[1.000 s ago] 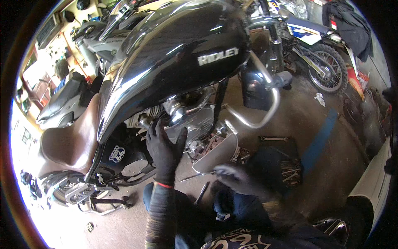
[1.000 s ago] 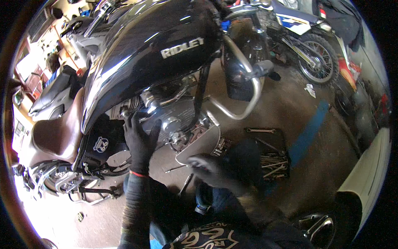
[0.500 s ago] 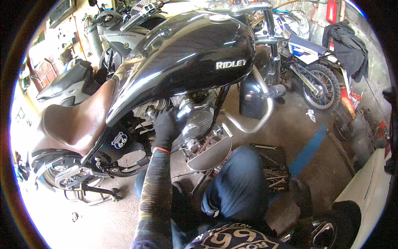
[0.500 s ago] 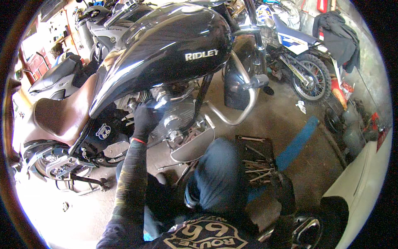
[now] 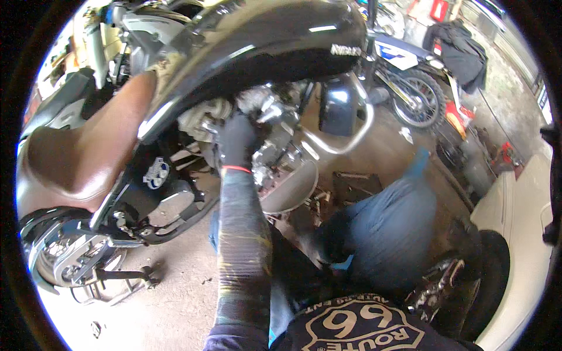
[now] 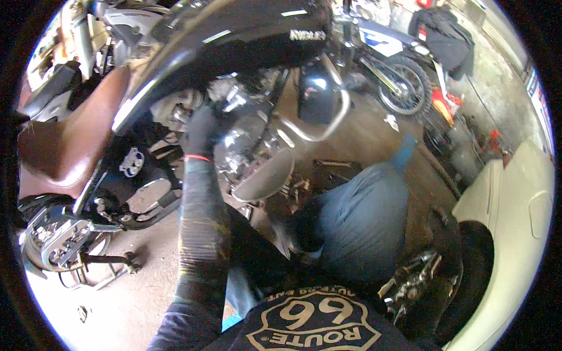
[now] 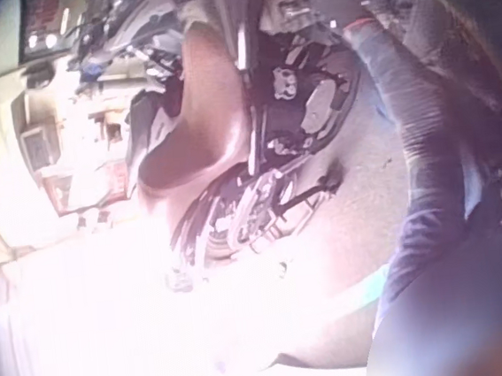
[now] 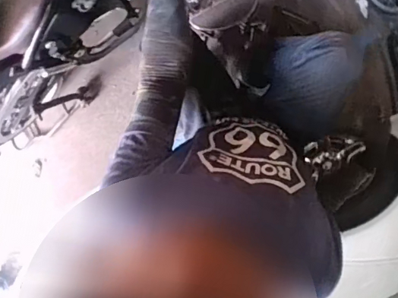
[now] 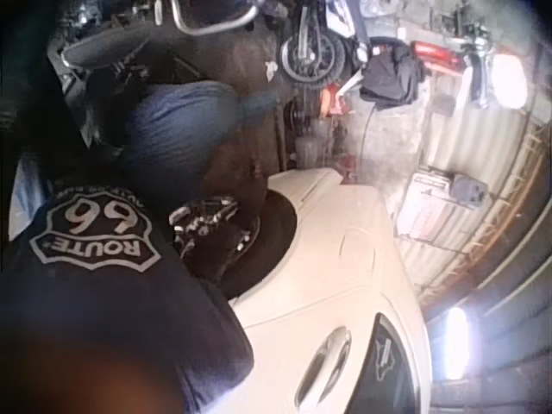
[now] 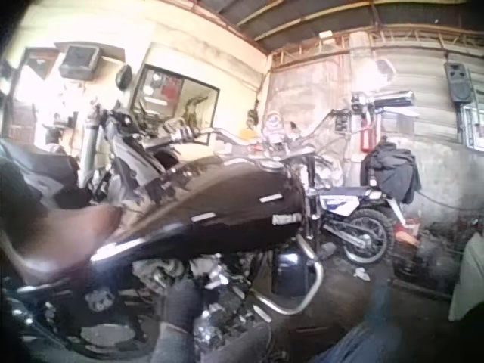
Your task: The person kneels beside a black Ridley motorcycle and uses a wrench to tighten bolts on the engine area. They repeatedly adjust the wrench and reposition their hands to work on different fasteners near the engine and exhaust.
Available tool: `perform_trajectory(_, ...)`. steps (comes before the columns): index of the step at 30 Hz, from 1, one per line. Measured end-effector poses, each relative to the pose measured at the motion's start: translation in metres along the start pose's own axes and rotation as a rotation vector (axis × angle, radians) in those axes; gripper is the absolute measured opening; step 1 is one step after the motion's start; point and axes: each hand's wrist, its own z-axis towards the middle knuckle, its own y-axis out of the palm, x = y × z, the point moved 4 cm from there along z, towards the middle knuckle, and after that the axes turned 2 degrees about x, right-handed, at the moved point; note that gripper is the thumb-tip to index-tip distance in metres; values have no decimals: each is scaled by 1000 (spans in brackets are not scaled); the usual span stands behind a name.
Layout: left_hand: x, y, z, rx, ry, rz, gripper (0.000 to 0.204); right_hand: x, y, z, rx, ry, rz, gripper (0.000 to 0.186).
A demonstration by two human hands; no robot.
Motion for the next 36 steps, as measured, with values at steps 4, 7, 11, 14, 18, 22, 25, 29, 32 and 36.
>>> perform_trajectory(4,1,3,3,-51,148,-152,51,-9,-49,-14,116,98,111,40)
perform_trajectory(7,-2,3,4,-103,121,-195,49,-11,-65,-16,285,141,178,42)
perform_trajectory(11,-9,5,4,-166,101,-312,39,-23,-69,-2,373,80,108,44)
perform_trajectory(14,-10,6,2,-161,168,-349,41,-17,-54,25,232,95,216,38)
perform_trajectory(18,-8,8,-1,-120,80,-335,35,12,-14,67,59,-164,-7,35)
perform_trajectory(22,-7,6,-5,-96,25,-196,43,78,-4,105,41,-49,107,34)
perform_trajectory(25,-13,6,0,-31,119,41,37,144,5,128,49,87,116,35)
perform_trajectory(29,-33,10,7,-89,42,183,32,236,69,135,-21,228,67,34)
perform_trajectory(32,-38,4,-4,4,25,165,33,290,143,129,-133,297,43,34)
perform_trajectory(36,-37,-4,-16,32,-44,205,34,329,246,109,-300,342,9,33)
